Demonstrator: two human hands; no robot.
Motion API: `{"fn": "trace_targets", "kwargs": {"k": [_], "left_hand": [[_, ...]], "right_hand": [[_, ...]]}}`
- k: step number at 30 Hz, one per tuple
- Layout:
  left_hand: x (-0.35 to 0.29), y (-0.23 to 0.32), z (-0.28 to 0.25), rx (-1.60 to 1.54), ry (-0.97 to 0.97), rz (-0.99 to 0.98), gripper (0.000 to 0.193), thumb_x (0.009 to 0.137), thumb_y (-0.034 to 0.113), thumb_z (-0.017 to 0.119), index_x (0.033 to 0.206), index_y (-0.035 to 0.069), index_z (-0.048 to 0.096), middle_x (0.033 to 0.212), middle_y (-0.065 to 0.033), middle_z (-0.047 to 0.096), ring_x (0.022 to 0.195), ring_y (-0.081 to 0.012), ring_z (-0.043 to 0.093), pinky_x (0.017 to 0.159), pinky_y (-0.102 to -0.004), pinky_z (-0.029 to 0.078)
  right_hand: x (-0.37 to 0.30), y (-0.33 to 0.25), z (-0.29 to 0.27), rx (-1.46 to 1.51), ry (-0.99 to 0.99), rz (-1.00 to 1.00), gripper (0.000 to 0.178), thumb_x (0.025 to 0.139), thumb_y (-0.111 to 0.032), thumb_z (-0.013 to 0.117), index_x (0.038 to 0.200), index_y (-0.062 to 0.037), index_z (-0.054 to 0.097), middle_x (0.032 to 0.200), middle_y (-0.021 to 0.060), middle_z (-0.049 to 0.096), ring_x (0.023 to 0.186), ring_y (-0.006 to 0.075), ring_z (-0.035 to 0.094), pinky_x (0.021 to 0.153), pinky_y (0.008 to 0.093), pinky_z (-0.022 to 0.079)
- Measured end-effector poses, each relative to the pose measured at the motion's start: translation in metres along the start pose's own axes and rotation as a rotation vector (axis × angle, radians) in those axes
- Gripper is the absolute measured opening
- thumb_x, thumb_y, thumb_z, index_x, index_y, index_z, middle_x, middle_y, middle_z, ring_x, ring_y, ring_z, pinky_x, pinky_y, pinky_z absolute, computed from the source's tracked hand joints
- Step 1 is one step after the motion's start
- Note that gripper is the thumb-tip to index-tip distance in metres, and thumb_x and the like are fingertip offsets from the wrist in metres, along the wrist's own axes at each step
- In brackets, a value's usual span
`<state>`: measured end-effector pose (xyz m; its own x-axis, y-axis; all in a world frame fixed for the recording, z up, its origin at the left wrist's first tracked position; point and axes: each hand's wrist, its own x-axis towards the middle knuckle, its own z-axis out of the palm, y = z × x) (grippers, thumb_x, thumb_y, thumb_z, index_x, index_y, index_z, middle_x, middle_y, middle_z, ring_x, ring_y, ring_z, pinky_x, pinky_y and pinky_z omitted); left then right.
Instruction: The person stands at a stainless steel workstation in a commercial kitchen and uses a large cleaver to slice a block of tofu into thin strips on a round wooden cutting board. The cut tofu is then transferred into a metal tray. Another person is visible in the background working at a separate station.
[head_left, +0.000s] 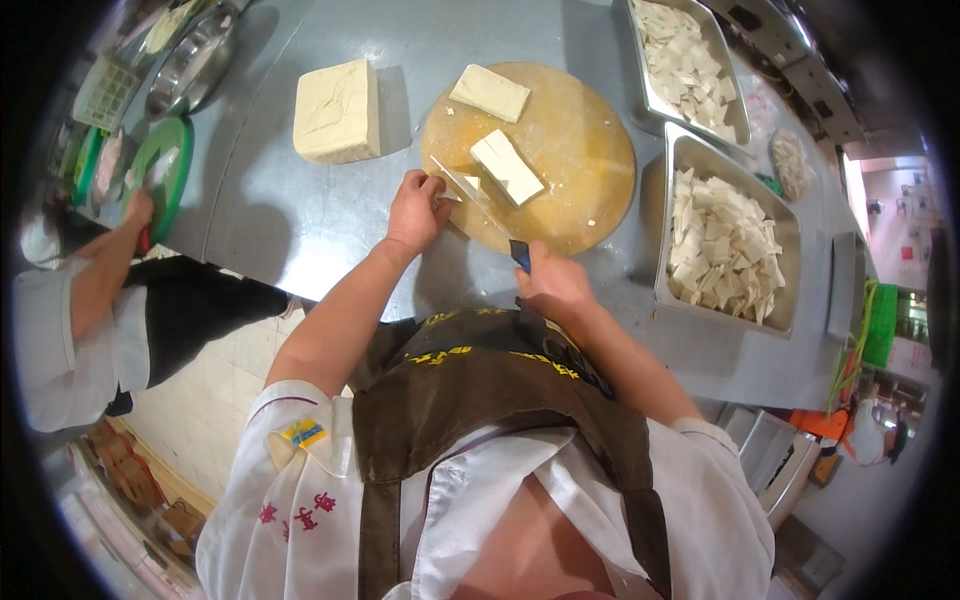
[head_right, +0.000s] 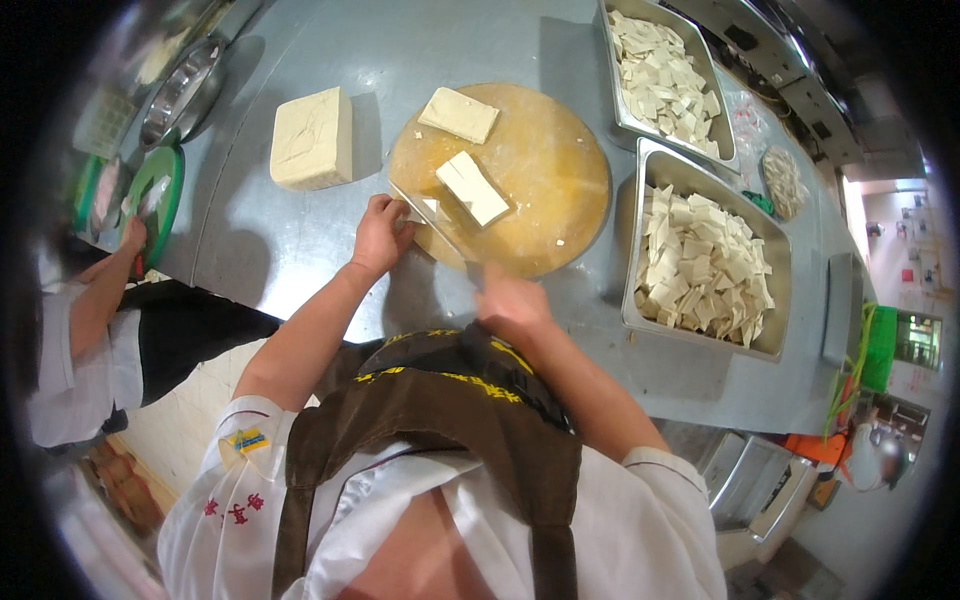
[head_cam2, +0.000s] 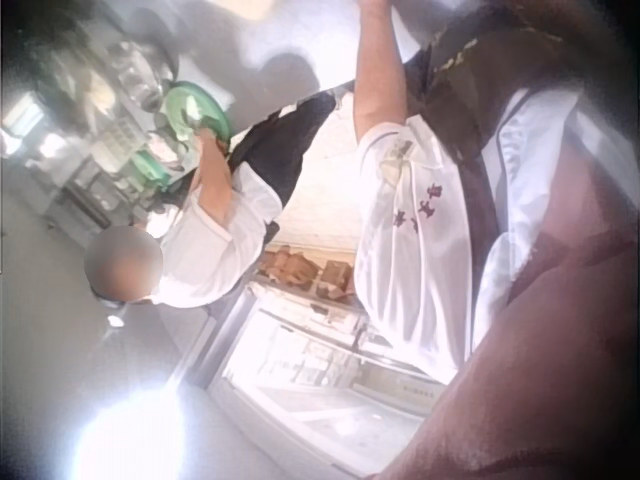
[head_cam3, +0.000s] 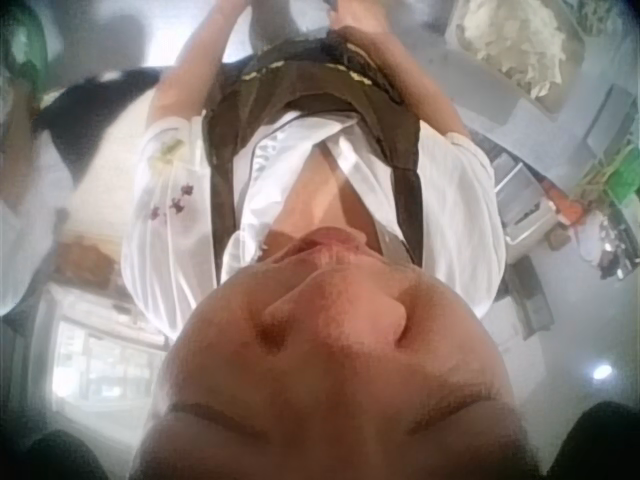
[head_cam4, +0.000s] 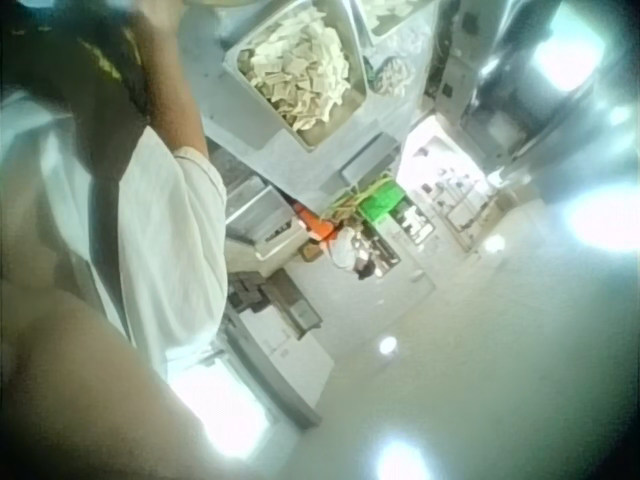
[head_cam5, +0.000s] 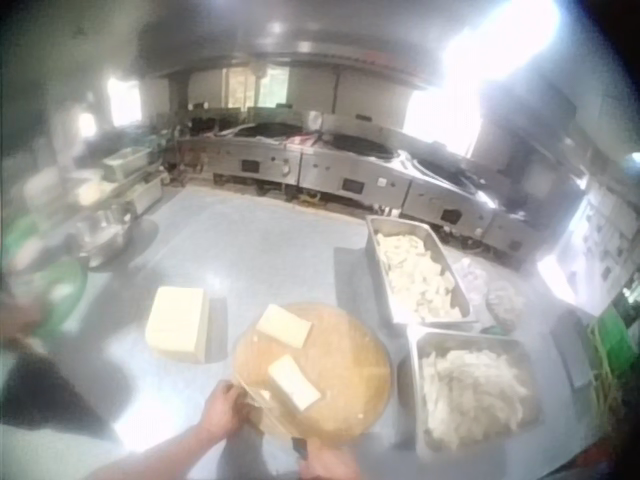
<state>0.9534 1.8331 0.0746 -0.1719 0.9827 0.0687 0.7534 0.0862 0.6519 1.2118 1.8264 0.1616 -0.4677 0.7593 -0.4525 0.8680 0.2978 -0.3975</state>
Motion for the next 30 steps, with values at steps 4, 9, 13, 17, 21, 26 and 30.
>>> {"fn": "trace_targets", "kwargs": {"k": [4,9,13,17,21,26,30], "left_hand": [[0.007,0.003,0.006,0.036,0.094,0.137,0.035,0.074,0.009,0.069,0.108,0.008,0.063,0.114,-0.0155,0.056,0.104,-0.0360,0.058,0.090,-0.0407,0.050],[0.021,0.003,-0.005,0.221,-0.180,0.168,0.033,0.075,0.011,0.066,0.107,0.012,0.065,0.112,-0.0127,0.058,0.101,-0.0348,0.060,0.086,-0.0436,0.051],[0.033,0.030,-0.016,0.377,-0.347,0.079,0.031,0.076,0.016,0.065,0.107,0.011,0.066,0.109,-0.0160,0.059,0.097,-0.0363,0.061,0.083,-0.0445,0.051],[0.040,0.032,-0.016,0.346,-0.352,0.077,0.031,0.076,0.019,0.066,0.105,0.008,0.065,0.104,-0.0181,0.059,0.094,-0.0368,0.062,0.080,-0.0445,0.051],[0.051,0.044,-0.016,0.179,-0.393,0.058,0.035,0.077,0.020,0.067,0.107,0.003,0.065,0.106,-0.0196,0.062,0.092,-0.0314,0.064,0.079,-0.0381,0.051],[0.050,0.211,-0.014,-0.565,-0.545,0.092,0.039,0.086,0.017,0.066,0.120,-0.001,0.060,0.109,-0.0119,0.064,0.094,-0.0175,0.062,0.082,-0.0278,0.049],[0.048,0.265,0.000,-0.651,-0.413,0.360,0.037,0.087,0.014,0.064,0.119,-0.003,0.059,0.102,-0.0122,0.066,0.090,-0.0175,0.064,0.078,-0.0300,0.050]], "right_hand": [[-0.019,0.010,-0.016,0.012,0.123,0.021,0.038,0.089,-0.032,0.061,0.107,-0.0026,0.048,0.097,0.0261,0.065,0.090,0.0450,0.062,0.079,0.0502,0.049],[-0.061,0.033,-0.056,0.121,0.384,0.059,0.040,0.088,-0.033,0.063,0.113,-0.0039,0.051,0.095,0.0253,0.065,0.088,0.0443,0.062,0.076,0.0508,0.049],[-0.101,0.076,-0.068,0.377,0.677,0.169,0.038,0.086,-0.027,0.069,0.112,-0.0038,0.054,0.085,0.0169,0.065,0.075,0.0316,0.065,0.066,0.0409,0.051],[-0.130,0.124,-0.061,1.115,0.907,0.196,0.027,0.086,-0.020,0.073,0.101,-0.0056,0.055,0.076,0.0034,0.058,0.063,0.0107,0.058,0.057,0.0269,0.048],[-0.161,0.172,-0.055,2.062,0.662,0.023,0.029,0.098,-0.035,0.054,0.103,-0.0061,0.054,0.073,0.0002,0.052,0.050,0.0106,0.048,0.049,0.0267,0.040],[-0.179,0.191,-0.040,2.373,0.529,-0.470,0.037,0.100,-0.039,0.048,0.112,-0.0059,0.057,0.071,0.0004,0.049,0.051,0.0121,0.046,0.051,0.0290,0.038],[-0.179,0.189,-0.045,2.326,0.482,-0.545,0.038,0.100,-0.040,0.047,0.114,-0.0071,0.057,0.073,0.0005,0.050,0.051,0.0131,0.046,0.052,0.0292,0.038]]}}
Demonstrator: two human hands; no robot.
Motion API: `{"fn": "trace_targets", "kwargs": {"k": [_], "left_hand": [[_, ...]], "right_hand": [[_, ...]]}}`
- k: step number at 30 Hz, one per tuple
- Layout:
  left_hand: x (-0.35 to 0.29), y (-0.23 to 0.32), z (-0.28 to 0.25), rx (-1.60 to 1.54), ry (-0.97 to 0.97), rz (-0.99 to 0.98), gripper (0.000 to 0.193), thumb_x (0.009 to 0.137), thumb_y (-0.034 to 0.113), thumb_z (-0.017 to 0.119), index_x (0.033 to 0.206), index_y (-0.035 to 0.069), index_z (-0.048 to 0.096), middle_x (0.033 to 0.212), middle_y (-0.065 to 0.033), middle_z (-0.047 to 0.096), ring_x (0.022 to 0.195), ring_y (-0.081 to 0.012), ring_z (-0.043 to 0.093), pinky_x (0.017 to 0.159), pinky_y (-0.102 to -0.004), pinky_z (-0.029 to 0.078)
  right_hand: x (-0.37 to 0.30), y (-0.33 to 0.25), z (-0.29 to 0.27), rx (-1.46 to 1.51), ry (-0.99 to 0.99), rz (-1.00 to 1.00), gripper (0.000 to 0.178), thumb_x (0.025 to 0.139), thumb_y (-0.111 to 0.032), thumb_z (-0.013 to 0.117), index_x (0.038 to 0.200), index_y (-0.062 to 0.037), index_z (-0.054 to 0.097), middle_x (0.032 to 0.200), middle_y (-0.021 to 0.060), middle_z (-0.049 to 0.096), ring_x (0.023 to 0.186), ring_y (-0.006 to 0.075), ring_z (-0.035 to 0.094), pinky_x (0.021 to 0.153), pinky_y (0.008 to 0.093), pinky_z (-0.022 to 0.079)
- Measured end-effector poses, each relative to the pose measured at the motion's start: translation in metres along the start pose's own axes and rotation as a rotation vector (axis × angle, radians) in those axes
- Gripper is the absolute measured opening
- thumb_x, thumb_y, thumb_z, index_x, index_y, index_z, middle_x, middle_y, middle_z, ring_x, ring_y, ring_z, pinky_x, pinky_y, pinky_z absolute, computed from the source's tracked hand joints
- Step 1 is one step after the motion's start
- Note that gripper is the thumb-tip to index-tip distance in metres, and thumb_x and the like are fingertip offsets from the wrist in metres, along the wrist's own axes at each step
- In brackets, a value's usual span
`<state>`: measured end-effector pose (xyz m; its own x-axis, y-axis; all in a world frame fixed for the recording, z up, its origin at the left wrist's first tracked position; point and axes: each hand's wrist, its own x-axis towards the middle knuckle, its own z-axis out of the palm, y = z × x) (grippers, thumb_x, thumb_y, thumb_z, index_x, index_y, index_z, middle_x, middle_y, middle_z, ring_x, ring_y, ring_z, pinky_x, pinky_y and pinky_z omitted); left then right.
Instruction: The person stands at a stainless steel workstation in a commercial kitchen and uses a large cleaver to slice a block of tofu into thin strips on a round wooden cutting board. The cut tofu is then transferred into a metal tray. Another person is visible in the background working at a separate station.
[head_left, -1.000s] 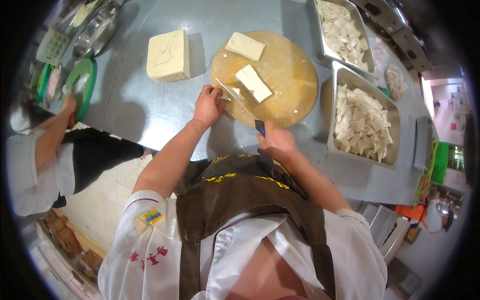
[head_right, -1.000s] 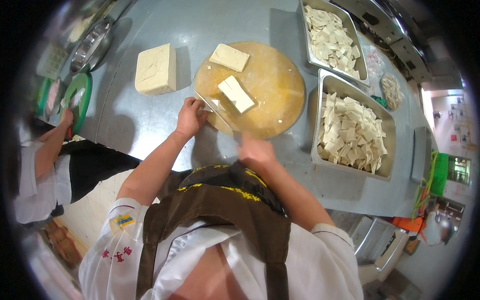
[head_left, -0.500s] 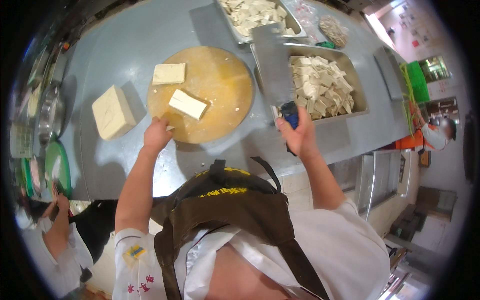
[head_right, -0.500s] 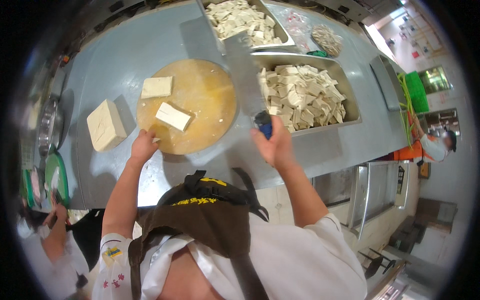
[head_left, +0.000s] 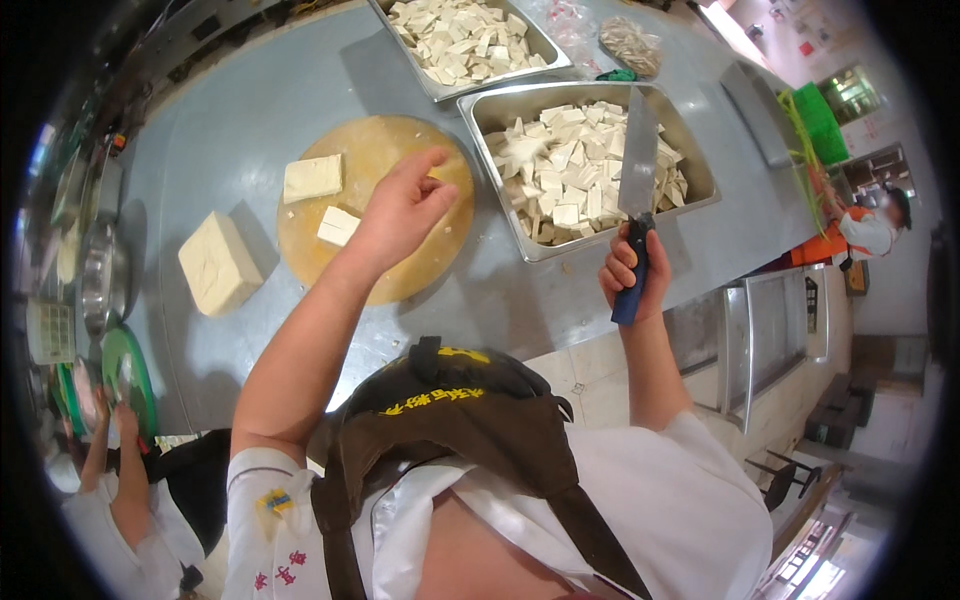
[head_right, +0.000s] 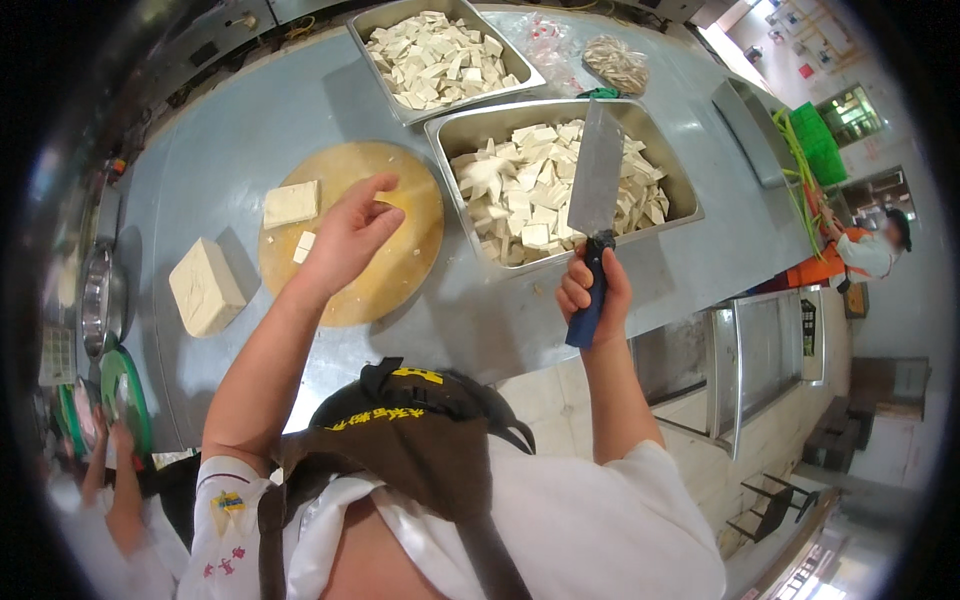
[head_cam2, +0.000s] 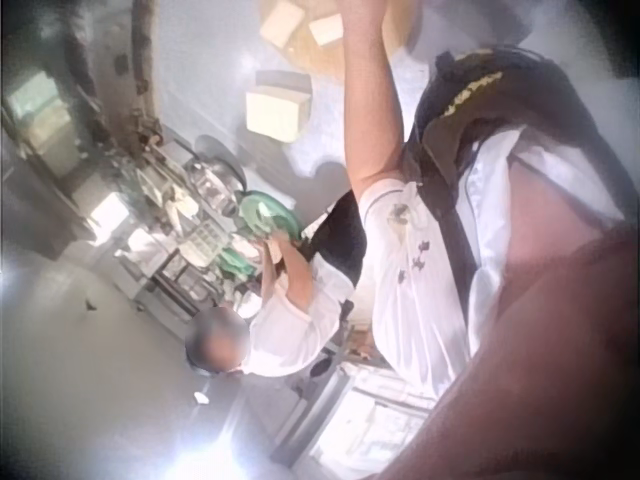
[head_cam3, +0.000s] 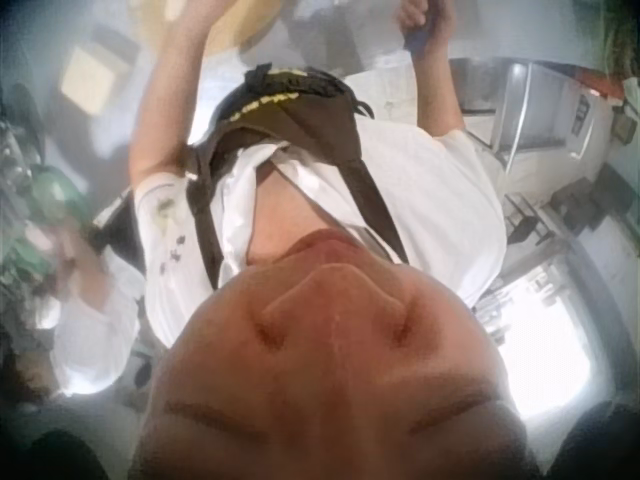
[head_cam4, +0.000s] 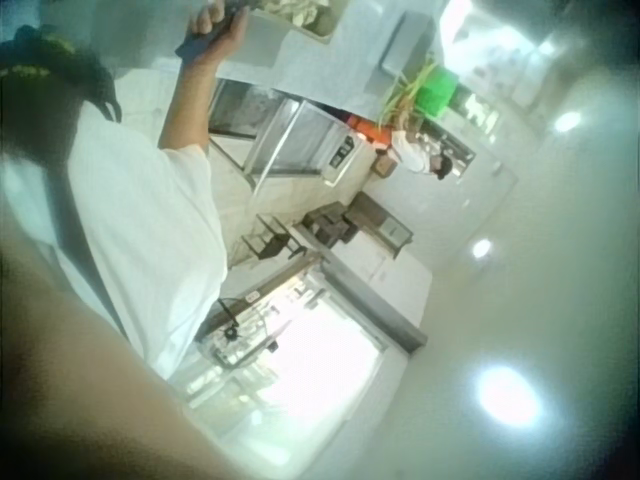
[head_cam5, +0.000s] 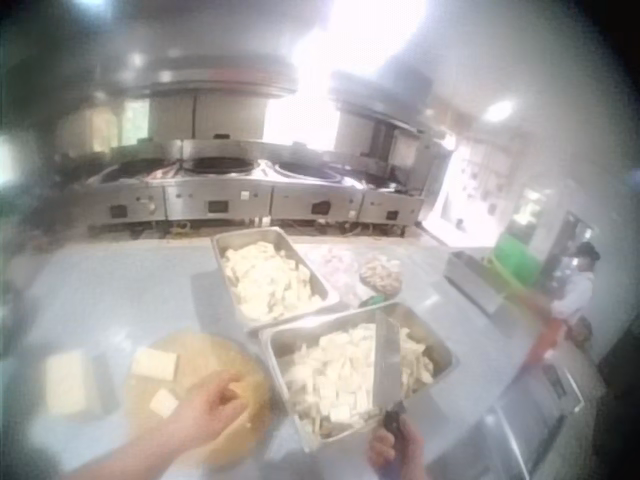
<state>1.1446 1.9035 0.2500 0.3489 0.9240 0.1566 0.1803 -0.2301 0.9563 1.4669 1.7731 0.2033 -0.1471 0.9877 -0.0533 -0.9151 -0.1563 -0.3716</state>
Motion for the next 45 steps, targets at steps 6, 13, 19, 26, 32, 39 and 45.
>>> {"fn": "trace_targets", "kwargs": {"k": [6,13,19,26,32,39,45], "left_hand": [[-0.062,-0.097,-0.039,0.406,-0.193,-0.340,0.031,0.089,0.018,0.063,0.115,0.001,0.061,0.102,-0.0132,0.066,0.086,-0.0185,0.064,0.077,-0.0309,0.051],[-0.099,-0.182,-0.103,0.697,0.234,-0.333,0.043,0.081,0.022,0.064,0.116,-0.001,0.059,0.117,-0.0229,0.062,0.106,-0.0370,0.059,0.090,-0.0423,0.049],[-0.048,-0.179,-0.110,0.228,0.359,-0.660,0.047,0.080,0.019,0.068,0.119,-0.005,0.057,0.102,-0.0136,0.065,0.092,-0.0230,0.063,0.079,-0.0325,0.049],[-0.032,-0.210,-0.131,-0.010,0.275,-0.846,0.034,0.073,0.011,0.072,0.101,-0.006,0.062,0.092,-0.0127,0.064,0.081,-0.0230,0.062,0.067,-0.0357,0.049],[-0.046,-0.174,-0.122,-0.102,0.341,-0.817,0.032,0.077,0.010,0.069,0.105,-0.001,0.057,0.093,-0.0093,0.061,0.085,-0.0206,0.061,0.072,-0.0299,0.050],[-0.105,-0.168,-0.132,0.112,0.520,-0.785,0.036,0.079,0.014,0.068,0.111,0.001,0.057,0.106,-0.0145,0.060,0.098,-0.0259,0.061,0.083,-0.0360,0.051],[-0.117,-0.175,-0.113,0.861,0.302,-0.062,0.039,0.073,0.018,0.070,0.109,0.005,0.062,0.112,-0.0166,0.060,0.108,-0.0351,0.055,0.095,-0.0459,0.044]], "right_hand": [[-0.013,0.024,0.021,-0.510,0.232,0.026,0.031,0.096,-0.035,0.054,0.108,-0.0066,0.056,0.071,0.0027,0.056,0.052,0.0149,0.051,0.049,0.0277,0.041],[0.031,0.106,0.032,-1.575,0.283,0.277,0.030,0.088,-0.026,0.071,0.091,-0.0031,0.053,0.069,0.0075,0.057,0.055,0.0179,0.055,0.053,0.0321,0.048],[0.042,0.142,-0.011,-2.125,0.177,0.281,0.038,0.086,-0.035,0.065,0.096,-0.0005,0.053,0.084,0.0293,0.064,0.083,0.0483,0.061,0.069,0.0540,0.048],[0.044,0.152,-0.019,-2.151,0.164,0.238,0.038,0.087,-0.034,0.063,0.095,0.0012,0.050,0.081,0.0311,0.064,0.078,0.0503,0.061,0.068,0.0567,0.048],[0.048,0.152,-0.018,-2.151,0.185,0.247,0.038,0.086,-0.034,0.062,0.094,0.0007,0.050,0.082,0.0305,0.064,0.079,0.0497,0.061,0.070,0.0563,0.048],[0.054,0.144,-0.028,-2.150,0.118,0.225,0.034,0.084,-0.029,0.064,0.095,-0.0002,0.051,0.082,0.0289,0.064,0.078,0.0488,0.061,0.070,0.0555,0.048],[0.075,0.147,-0.011,-2.081,0.057,0.069,0.029,0.085,-0.025,0.065,0.096,-0.0021,0.050,0.079,0.0268,0.064,0.077,0.0473,0.062,0.067,0.0530,0.048]]}}
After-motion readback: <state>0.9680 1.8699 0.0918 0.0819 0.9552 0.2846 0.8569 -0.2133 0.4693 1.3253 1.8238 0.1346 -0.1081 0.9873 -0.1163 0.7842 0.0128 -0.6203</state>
